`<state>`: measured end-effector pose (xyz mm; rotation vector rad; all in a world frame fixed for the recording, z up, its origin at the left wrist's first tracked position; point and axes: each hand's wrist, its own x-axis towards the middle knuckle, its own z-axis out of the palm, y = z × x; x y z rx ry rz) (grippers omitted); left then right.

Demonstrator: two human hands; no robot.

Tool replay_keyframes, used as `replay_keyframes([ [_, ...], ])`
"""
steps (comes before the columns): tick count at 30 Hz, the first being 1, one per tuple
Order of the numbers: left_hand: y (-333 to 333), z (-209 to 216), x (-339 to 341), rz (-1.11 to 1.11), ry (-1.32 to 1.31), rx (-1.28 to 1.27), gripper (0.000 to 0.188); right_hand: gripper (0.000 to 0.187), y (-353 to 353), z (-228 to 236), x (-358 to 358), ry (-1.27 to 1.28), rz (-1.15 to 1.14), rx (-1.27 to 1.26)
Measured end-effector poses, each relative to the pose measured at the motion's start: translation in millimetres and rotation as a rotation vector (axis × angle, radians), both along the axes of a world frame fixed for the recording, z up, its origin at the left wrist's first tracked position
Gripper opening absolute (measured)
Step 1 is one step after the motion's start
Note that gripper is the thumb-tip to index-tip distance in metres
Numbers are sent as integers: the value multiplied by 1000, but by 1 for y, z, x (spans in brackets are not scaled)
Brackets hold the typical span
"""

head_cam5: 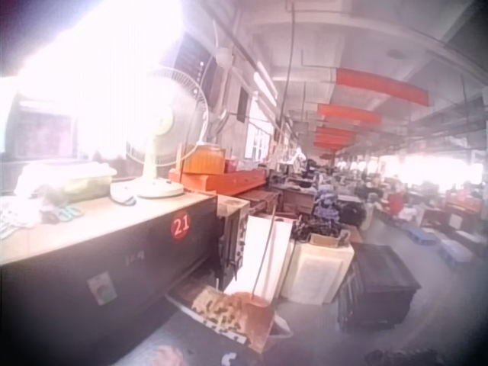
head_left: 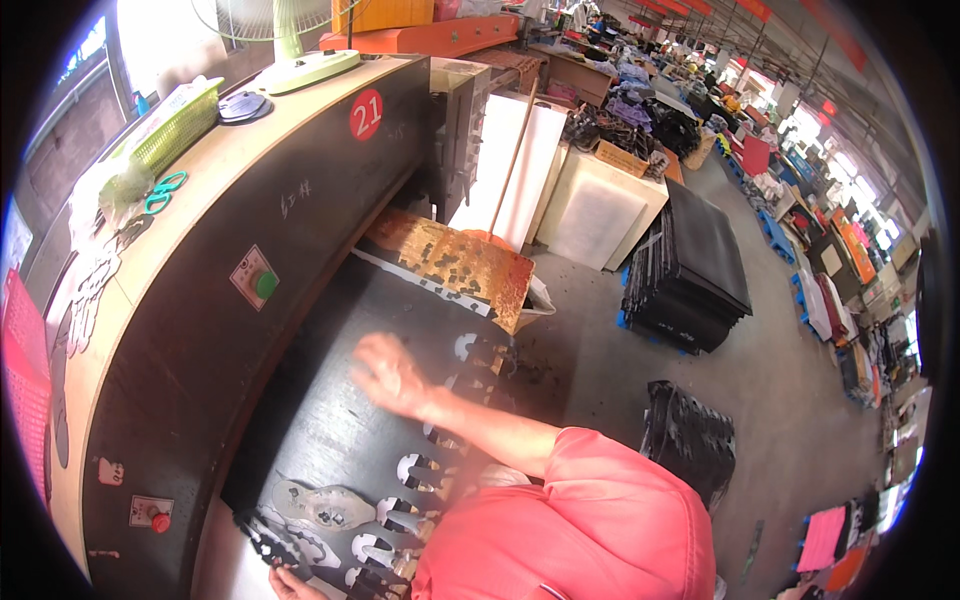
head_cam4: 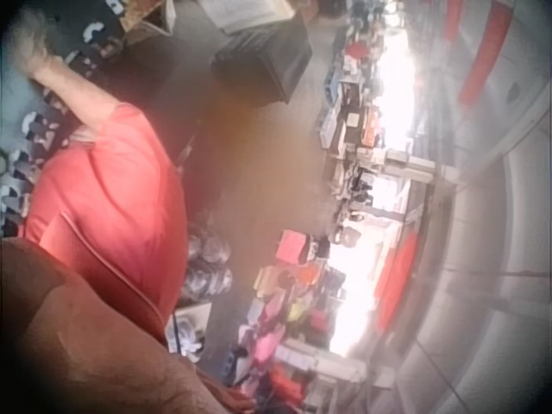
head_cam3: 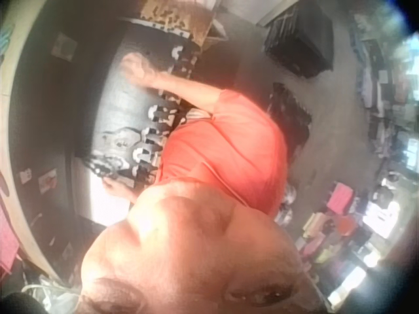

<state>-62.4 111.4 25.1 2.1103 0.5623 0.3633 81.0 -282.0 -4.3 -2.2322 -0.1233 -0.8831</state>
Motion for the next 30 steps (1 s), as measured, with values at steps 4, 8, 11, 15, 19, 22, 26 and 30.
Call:
replay_keyframes([
  [4, 79, -34, 1, 105, -22, 257, 40, 56, 96, -13, -43, 300, 518, 127],
  [8, 187, -66, 2, 234, -173, 549, 30, 84, 158, -31, -83, 110, 775, -42],
  [11, 254, -80, 1, 383, -353, 904, 26, 89, 166, -39, -82, 145, 743, 20],
  [15, 303, -87, 0, 541, -412, 1176, 25, 87, 163, -40, -76, 102, 711, 11],
  [19, 315, -86, -1, 568, -341, 1178, 24, 85, 167, -40, -78, 161, 698, 19],
  [22, 317, -82, 1, 558, -314, 1164, 23, 85, 166, -40, -79, 125, 683, 17],
  [26, 321, -80, 4, 531, -281, 1148, 23, 86, 164, -40, -77, 198, 724, 31],
  [30, 327, -78, 5, 476, -246, 1107, 23, 86, 164, -39, -77, 252, 743, 25],
])
